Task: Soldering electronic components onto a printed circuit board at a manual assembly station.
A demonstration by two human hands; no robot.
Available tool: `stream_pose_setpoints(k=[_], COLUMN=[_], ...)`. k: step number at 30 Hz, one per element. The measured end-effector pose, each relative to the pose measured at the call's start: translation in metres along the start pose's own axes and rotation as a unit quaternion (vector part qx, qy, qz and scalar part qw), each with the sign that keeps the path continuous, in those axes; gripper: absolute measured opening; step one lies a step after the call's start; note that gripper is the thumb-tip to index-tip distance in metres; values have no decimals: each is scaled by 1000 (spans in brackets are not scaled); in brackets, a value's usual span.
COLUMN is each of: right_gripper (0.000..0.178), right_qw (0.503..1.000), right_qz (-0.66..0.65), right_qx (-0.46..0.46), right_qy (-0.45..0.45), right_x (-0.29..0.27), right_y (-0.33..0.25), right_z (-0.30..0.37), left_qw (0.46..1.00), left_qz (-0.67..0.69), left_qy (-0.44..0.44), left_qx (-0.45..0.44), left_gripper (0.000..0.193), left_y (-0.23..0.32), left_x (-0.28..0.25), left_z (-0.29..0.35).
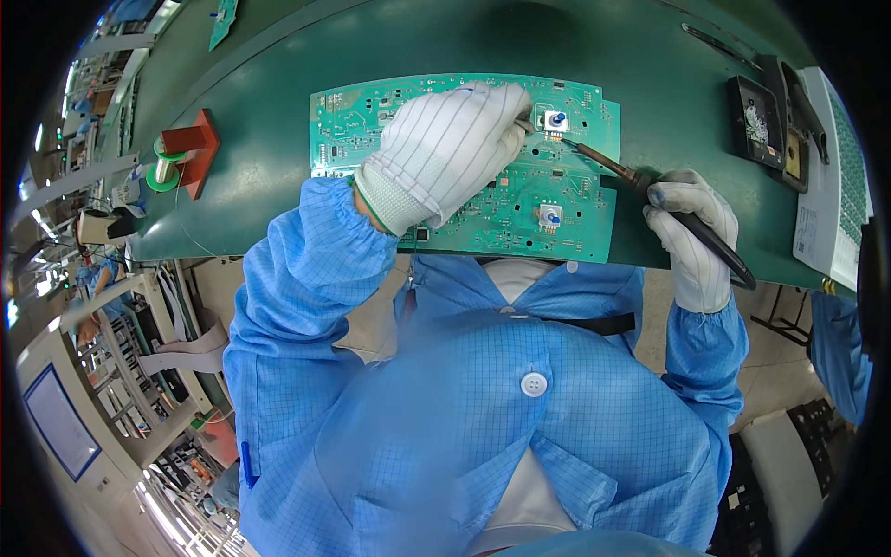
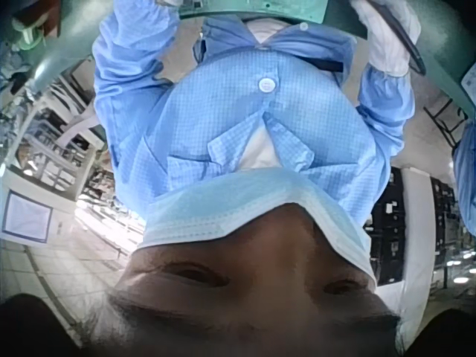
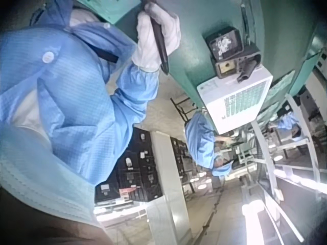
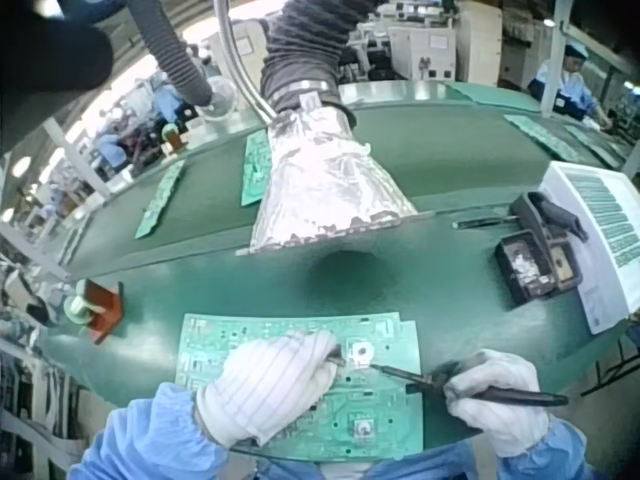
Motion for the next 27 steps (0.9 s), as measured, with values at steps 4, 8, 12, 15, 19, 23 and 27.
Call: stream_pose_setpoints(k=[4,8,12,15,19,23,27], right_gripper=[20,21,21,20,21,24,26], right_qw=[1000,999,999,996,988,994,989], right_qz=[9,20,23,53,97,52,54], right_qx=[-12,-33,-25,-70,-117,-95,-132], right_qy=[5,5,-1,1,-8,-33,-28], right_x=[1,3,2,1,5,5,4], right_y=[-3,-6,-5,-12,-18,-13,-14], right_z=[0,0,-1,-2,0,-1,0], left_qw=[1000,1000,999,998,995,992,992], left_qz=[-5,-4,44,64,59,80,83], left_qy=[6,-7,-20,-20,-59,-62,-65], left_qx=[7,-1,-8,-10,-60,-72,-74], left_gripper=[10,10,11,13,14,13,11], left_y=[1,-1,-4,-3,-5,-4,-5], left_x=[-1,-1,0,0,2,-1,-1], left_z=[-1,-2,-5,-9,-8,-8,-7])
Point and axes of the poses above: each hand's wrist, its own z-axis away from the middle knuckle, its own x-axis out of the palm, y = z × x, the point moved 8 cm from there along -z, towards the middle knuckle, and after that the axes turned 13 degrees about x, right-handed, at the moved point
